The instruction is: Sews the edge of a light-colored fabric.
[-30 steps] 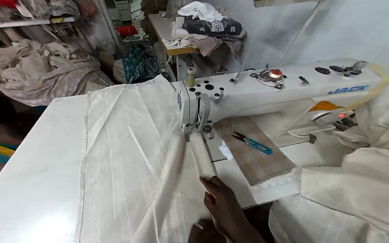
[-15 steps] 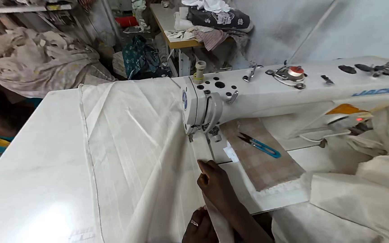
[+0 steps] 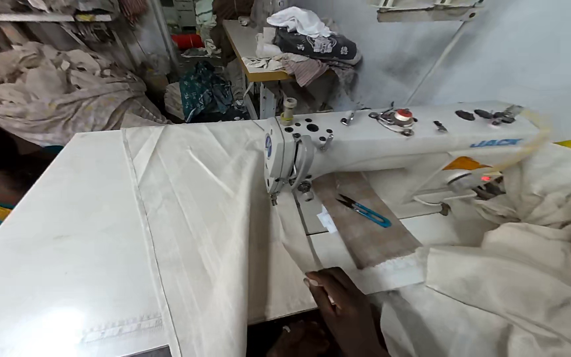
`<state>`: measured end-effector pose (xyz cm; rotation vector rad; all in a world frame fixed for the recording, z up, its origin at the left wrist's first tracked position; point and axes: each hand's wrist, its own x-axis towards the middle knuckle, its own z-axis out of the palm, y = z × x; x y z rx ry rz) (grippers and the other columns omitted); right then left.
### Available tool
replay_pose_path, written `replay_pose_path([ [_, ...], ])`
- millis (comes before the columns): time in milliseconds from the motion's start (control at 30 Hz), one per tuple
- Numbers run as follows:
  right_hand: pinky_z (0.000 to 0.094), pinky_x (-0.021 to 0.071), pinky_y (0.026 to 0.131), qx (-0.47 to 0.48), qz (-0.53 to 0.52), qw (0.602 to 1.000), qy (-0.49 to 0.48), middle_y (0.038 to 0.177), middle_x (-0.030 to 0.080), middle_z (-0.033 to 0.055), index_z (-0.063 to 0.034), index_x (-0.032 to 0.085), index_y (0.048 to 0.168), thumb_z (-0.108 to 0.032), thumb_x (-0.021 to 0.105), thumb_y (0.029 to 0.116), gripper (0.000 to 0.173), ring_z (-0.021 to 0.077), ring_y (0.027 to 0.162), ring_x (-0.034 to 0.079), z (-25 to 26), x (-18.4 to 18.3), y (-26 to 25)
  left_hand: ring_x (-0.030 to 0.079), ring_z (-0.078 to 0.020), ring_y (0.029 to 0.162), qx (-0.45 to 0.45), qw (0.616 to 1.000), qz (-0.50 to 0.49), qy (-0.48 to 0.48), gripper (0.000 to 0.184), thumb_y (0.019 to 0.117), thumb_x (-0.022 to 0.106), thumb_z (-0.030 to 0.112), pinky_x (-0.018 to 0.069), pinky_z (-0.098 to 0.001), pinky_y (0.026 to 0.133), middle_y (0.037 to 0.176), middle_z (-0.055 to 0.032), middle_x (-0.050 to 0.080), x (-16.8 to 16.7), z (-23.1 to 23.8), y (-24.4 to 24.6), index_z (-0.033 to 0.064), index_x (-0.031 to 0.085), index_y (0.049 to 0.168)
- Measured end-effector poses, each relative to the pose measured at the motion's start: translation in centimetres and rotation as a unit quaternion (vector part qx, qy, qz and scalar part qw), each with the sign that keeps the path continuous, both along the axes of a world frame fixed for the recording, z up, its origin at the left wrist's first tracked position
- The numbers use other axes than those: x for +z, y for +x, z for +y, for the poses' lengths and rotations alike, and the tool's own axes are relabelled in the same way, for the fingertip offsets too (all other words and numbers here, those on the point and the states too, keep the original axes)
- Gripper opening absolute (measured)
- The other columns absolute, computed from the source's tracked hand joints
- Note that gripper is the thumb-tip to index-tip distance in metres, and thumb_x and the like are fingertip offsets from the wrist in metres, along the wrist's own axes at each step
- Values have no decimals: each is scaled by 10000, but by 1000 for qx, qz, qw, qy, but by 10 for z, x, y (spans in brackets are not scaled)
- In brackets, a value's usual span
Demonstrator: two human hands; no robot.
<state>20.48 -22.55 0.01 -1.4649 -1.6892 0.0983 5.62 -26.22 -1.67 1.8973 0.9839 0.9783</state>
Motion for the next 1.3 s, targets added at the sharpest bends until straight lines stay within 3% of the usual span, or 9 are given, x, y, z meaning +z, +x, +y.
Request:
replay_pose_path([
  [100, 96, 512, 652, -43, 151, 986, 51, 821, 701, 86, 49, 757, 924, -103, 665, 922, 177, -11, 686, 621, 10, 6, 5, 706, -172, 1016, -80, 969, -150, -180, 238, 929, 507, -58, 556, -330, 946, 1036, -143, 746, 0, -4, 14, -91, 733, 995],
  [167, 93, 526, 623, -38, 247, 968, 36, 834, 696, 36, 54, 756, 962, -99, 659, 933, 183, -55, 674, 614, 15, 15, 9, 671, -41, 951, -87, 877, -283, -378, 234, 1009, 448, -20, 546, -245, 899, 1023, -2, 717, 11, 0, 27, -54, 649, 1124],
  [267, 118, 554, 613, -32, 328, 943, 41, 858, 711, 17, 47, 766, 986, -28, 670, 895, 152, -37, 673, 635, 20, 22, 9, 716, -133, 960, -72, 695, -445, -560, 474, 1119, 189, 289, 577, -325, 909, 1045, -18, 736, 21, 18, 42, 53, 587, 1220],
  [367, 126, 555, 630, -22, 364, 929, 54, 867, 713, -4, 17, 775, 935, 29, 636, 857, 159, -29, 701, 637, 20, 22, 10, 748, -208, 880, 42, 616, -524, -587, 601, 1114, 206, 440, 605, -346, 838, 975, -92, 761, 30, 30, 50, 41, 656, 1114],
  [433, 131, 547, 627, -11, 372, 927, 53, 876, 715, -16, -4, 773, 905, 32, 604, 848, 182, -26, 711, 636, 20, 22, 12, 761, -190, 798, 151, 630, -507, -569, 439, 1130, 292, 321, 618, -288, 751, 913, -106, 768, 39, 36, 49, 24, 614, 1110],
  [533, 112, 535, 659, 16, 263, 963, 61, 911, 706, 42, 30, 757, 917, -9, 595, 851, 179, -31, 739, 632, 17, 22, 12, 715, -108, 721, 257, 737, -393, -486, 201, 1079, 463, 84, 589, -237, 714, 835, -71, 739, 47, 38, 43, -49, 614, 1085],
  [733, 197, 507, 888, 44, -62, 984, 163, 923, 698, 78, -81, 701, 1008, -94, 579, 995, 124, 173, 910, 649, 12, 8, -14, 671, 68, 757, 203, 882, -312, -289, 254, 965, 496, -69, 560, -153, 802, 737, 115, 703, 51, 39, 30, 62, 667, 831],
  [1167, 148, 483, 910, 49, -66, 977, 198, 975, 625, 27, -125, 541, 1092, -133, 535, 1044, 50, 109, 929, 612, 5, -5, -4, 712, 4, 817, 157, 875, -345, -301, 276, 1027, 398, -33, 588, -217, 858, 815, 83, 737, 43, 41, 23, 41, 655, 958],
  [1300, 206, 463, 1065, 67, -43, 984, 161, 1091, 679, 84, -69, 582, 1135, -133, 526, 1065, 110, 128, 1143, 647, -4, -12, -11, 711, -6, 798, 159, 863, -353, -323, 331, 1037, 378, -23, 588, -217, 847, 791, 69, 738, 41, 41, 22, 58, 676, 918],
])
